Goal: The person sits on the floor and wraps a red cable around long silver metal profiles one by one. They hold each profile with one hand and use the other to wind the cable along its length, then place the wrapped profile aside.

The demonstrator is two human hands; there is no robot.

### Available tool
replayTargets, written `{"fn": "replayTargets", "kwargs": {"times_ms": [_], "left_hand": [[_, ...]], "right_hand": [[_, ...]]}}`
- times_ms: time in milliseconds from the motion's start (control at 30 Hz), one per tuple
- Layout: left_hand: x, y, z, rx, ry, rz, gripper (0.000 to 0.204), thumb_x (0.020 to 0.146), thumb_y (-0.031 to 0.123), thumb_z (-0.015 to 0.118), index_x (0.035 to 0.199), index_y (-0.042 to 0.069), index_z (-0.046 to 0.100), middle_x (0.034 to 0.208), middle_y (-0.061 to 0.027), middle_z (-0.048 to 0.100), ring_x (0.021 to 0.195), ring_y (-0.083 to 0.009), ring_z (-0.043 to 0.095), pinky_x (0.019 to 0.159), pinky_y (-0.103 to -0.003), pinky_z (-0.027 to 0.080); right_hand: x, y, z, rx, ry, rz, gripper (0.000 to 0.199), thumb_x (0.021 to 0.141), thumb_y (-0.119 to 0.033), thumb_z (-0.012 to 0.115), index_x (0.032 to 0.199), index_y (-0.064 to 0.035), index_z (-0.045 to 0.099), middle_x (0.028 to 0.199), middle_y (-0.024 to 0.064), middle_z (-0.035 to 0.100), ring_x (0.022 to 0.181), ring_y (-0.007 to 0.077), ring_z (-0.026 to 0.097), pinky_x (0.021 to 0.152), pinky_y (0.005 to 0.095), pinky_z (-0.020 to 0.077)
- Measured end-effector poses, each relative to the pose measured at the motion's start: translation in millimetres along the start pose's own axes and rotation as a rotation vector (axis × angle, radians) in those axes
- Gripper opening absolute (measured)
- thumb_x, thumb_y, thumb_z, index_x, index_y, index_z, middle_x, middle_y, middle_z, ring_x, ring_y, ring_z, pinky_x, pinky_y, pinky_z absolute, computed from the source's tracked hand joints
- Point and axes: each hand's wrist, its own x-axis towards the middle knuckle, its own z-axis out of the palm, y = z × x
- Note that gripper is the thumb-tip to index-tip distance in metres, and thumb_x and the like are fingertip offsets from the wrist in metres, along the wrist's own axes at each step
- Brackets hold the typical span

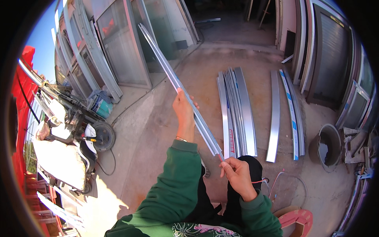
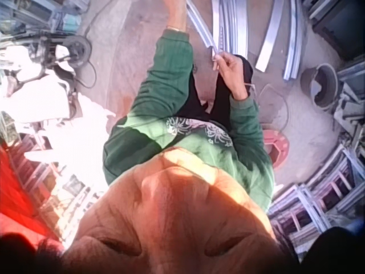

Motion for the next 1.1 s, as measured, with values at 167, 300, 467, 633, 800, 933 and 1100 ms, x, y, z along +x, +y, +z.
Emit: {"fn": "replayTargets", "kwargs": {"times_ms": [167,300,467,633,800,933,1100], "left_hand": [[-0.9,-3.5,0.3,-0.001,-0.024,-0.011,0.049,0.103,0.049,0.046,0.086,0.003,0.051,0.076,-0.0075,0.055,0.054,-0.0158,0.056,0.048,-0.030,0.048],[1.9,-3.6,-1.6,0.027,-0.034,-0.023,0.050,0.103,0.048,0.045,0.087,0.002,0.053,0.077,-0.0085,0.056,0.055,-0.0165,0.056,0.049,-0.031,0.049],[0.8,-1.5,3.1,0.000,0.024,-0.021,0.047,0.105,0.045,0.044,0.082,0.003,0.049,0.069,-0.0064,0.051,0.051,-0.0155,0.052,0.047,-0.031,0.045],[-1.2,-1.4,4.5,0.054,-0.030,-0.029,0.050,0.103,0.048,0.044,0.089,0.001,0.054,0.077,-0.0087,0.057,0.057,-0.0173,0.057,0.051,-0.032,0.050],[1.3,0.1,1.7,0.046,-0.017,0.001,0.049,0.104,0.047,0.046,0.084,0.003,0.052,0.073,-0.0072,0.054,0.053,-0.0153,0.054,0.047,-0.030,0.046],[-2.7,-0.5,3.8,0.025,-0.017,0.025,0.050,0.104,0.047,0.045,0.082,0.003,0.052,0.073,-0.0071,0.055,0.051,-0.0150,0.054,0.047,-0.030,0.046],[-4.9,-1.9,4.1,0.037,-0.060,0.006,0.048,0.104,0.046,0.045,0.081,0.004,0.051,0.072,-0.0060,0.054,0.050,-0.0142,0.054,0.046,-0.029,0.045]], "right_hand": [[17.5,1.9,8.4,0.047,0.036,-0.049,0.018,0.100,-0.011,0.057,0.093,0.0029,0.066,0.067,0.0011,0.062,0.051,0.0015,0.041,0.047,0.0198,0.0310],[15.1,-1.6,3.3,0.027,-0.023,-0.060,0.020,0.101,-0.013,0.056,0.095,0.0028,0.067,0.070,0.0033,0.066,0.050,0.0037,0.045,0.046,0.0202,0.0357],[3.3,-4.6,-0.6,-0.072,0.045,0.104,0.020,0.101,-0.014,0.057,0.094,0.0023,0.068,0.066,0.0037,0.064,0.047,0.0022,0.042,0.045,0.0183,0.0315],[20.1,-3.2,3.6,0.032,0.001,-0.015,0.021,0.101,-0.013,0.056,0.092,0.0020,0.067,0.066,0.0022,0.063,0.049,0.0023,0.041,0.047,0.0189,0.0321],[5.7,-7.0,-7.4,-0.110,-0.034,0.172,0.022,0.101,-0.016,0.055,0.093,0.0018,0.067,0.068,0.0021,0.065,0.048,0.0027,0.041,0.045,0.0200,0.0321],[8.3,-5.1,-5.4,-0.008,-0.025,0.048,0.019,0.100,-0.011,0.056,0.092,0.0024,0.066,0.066,0.0024,0.064,0.048,0.0022,0.041,0.045,0.0197,0.0321],[19.3,0.1,-1.3,0.056,-0.054,-0.011,0.020,0.101,-0.010,0.055,0.093,0.0043,0.066,0.068,0.0038,0.064,0.049,0.0030,0.043,0.047,0.0197,0.0338]]}}
